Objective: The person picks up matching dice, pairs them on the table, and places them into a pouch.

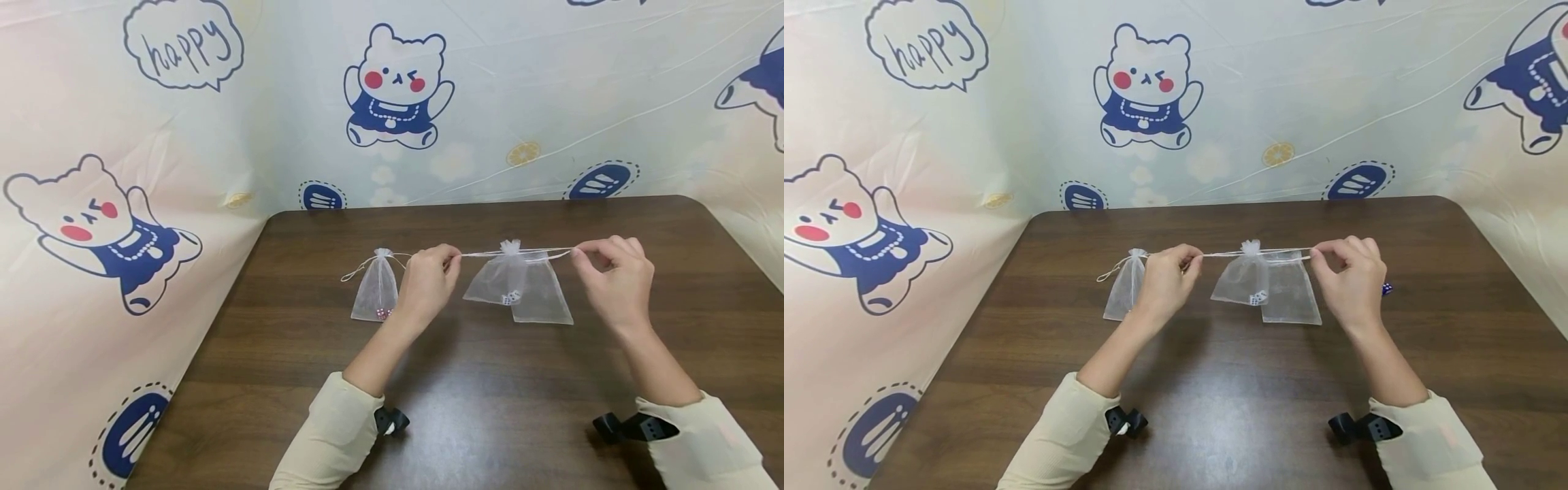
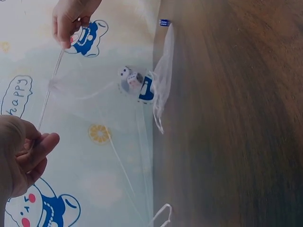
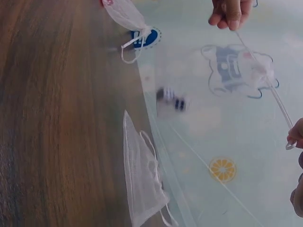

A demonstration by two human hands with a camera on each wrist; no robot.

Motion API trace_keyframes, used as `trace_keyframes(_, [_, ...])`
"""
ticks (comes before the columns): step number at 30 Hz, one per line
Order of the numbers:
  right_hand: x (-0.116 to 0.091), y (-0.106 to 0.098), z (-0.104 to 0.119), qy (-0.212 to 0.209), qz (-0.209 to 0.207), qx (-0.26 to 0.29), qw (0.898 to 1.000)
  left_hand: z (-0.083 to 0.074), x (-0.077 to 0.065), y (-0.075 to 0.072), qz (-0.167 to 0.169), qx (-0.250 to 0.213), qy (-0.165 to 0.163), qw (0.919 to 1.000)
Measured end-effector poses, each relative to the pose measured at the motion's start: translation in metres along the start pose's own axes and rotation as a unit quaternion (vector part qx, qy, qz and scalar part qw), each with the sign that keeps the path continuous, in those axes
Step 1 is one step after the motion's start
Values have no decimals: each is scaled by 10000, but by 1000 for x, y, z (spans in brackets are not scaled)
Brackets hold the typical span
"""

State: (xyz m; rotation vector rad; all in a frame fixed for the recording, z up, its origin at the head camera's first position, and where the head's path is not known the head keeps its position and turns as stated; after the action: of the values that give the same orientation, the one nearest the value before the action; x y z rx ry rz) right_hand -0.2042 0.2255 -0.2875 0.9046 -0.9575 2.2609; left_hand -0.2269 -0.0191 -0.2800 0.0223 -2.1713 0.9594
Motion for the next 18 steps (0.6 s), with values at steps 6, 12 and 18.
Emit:
trace_keyframes(6, [-1,6,-9,54,17,-71,10000,2,-3,0,-18,127,-118,9998])
trace_keyframes(12, [-1,14,-12,26,133,-158,9998,4,-7,5,125,257,-215,9994])
trace_keyframes(18, [0,20,-11,-2,302,-197,9993,4,-10,-1,-14,293,-162,9994])
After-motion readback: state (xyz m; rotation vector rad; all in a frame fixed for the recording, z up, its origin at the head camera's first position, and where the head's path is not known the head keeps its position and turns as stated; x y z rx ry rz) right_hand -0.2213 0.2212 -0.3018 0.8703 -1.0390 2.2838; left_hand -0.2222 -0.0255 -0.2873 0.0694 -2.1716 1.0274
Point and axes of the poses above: each hand's wrist, its own x-axis towards the middle knuckle, its own y-axis out of the palm, z = x × y, the point moved 9 cm from there along x, towards the middle knuckle, and after that the axes turned 6 degrees about -x, right-handed, at the moved point
